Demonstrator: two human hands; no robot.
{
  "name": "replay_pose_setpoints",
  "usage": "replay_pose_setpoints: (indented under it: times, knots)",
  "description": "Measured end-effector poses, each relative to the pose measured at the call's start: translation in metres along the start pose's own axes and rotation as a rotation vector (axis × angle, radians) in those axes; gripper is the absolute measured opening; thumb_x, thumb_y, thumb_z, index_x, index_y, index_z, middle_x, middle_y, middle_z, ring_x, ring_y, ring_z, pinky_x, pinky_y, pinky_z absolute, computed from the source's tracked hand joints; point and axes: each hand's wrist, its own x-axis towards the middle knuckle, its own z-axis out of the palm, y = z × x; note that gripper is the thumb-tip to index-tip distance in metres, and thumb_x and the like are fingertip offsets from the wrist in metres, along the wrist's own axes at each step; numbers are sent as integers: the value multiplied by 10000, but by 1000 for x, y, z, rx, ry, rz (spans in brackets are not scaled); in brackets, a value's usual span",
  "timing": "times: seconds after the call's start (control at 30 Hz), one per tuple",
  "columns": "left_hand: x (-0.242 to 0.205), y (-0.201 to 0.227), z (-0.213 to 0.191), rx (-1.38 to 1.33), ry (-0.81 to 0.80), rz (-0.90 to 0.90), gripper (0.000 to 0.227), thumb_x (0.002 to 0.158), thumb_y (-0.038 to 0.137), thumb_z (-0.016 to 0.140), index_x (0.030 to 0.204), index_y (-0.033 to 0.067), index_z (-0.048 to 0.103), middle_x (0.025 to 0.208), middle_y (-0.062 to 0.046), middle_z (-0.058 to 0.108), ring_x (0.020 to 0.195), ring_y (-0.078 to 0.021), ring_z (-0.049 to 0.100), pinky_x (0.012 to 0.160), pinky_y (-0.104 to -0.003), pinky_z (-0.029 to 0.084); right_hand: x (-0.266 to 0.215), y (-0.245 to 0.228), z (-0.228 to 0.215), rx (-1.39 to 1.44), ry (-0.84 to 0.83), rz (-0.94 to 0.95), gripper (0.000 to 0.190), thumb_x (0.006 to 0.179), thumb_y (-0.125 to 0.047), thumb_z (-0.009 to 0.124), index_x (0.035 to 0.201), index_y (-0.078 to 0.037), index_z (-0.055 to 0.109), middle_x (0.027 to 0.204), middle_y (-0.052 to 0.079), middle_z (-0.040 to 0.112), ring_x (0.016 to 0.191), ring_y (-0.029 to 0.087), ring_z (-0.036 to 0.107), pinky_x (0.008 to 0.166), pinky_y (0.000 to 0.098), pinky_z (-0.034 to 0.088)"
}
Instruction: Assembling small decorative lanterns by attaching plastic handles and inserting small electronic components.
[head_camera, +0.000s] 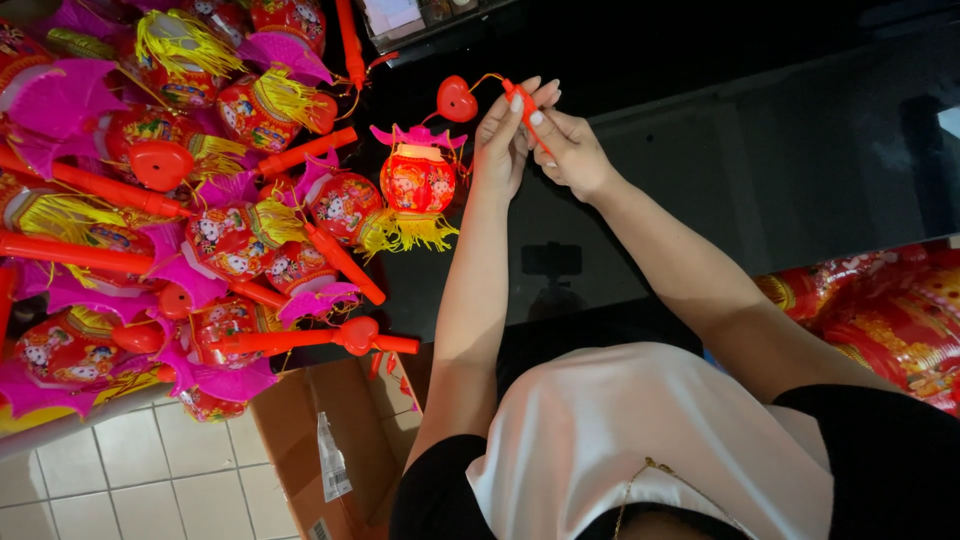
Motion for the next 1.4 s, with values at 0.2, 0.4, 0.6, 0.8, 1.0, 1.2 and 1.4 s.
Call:
replay_pose_setpoints:
  times: [0.2,0.4,0.6,0.8,1.0,1.2,1.4]
  knots:
    - [0,0,1,-11,14,-7,319,1113,170,594,1382,0,619,1326,-238,675,1299,-339,619,1158,-413,462,-1,-5,1,-21,-13,25,346,1101,-398,469,883,-144,554,584,-39,390,428,43,271,377,197,198]
    - [-3,16,13,179,117,-97,425,1056,237,638,1398,-9,578,1356,-237,660,1298,-299,621,1133,-412,484,4,2,-4,18,8,-6,340,1096,-391,481,899,-127,565,578,-33,405,425,48,288,379,199,209]
    - [-44,73,56,855,278,172,498,989,169,747,1375,-67,539,1249,-325,646,1206,-427,635,1077,-510,506,27,21,-31,120,73,-142,390,1134,-318,455,929,-18,596,573,10,368,370,61,374,295,166,264]
    - [-47,142,69,1424,508,259,547,984,274,750,1410,52,489,1364,-169,567,1285,-317,557,1111,-438,458,20,3,-25,168,59,-97,417,1079,-411,500,900,-45,587,561,8,378,393,65,322,339,202,215]
    - [-36,130,50,1782,486,-438,1064,881,561,773,1598,67,162,1634,-188,322,1481,-411,324,1110,-542,381,13,-17,-25,141,77,-75,415,1037,-462,532,846,-95,564,548,-17,400,398,61,283,371,227,176]
    - [-36,134,54,1662,765,-585,1157,716,672,774,1571,74,275,1036,-83,580,924,-269,663,781,-436,530,9,-22,-26,131,11,-57,337,1074,-362,493,1003,-52,604,595,9,449,377,86,299,365,249,208]
    - [-47,96,-7,637,650,-233,552,808,356,796,1249,106,577,1262,-122,710,1125,-217,706,930,-351,589,12,-7,-43,29,-20,-74,298,1016,-345,636,1037,-78,768,851,-38,556,650,68,538,602,180,402]
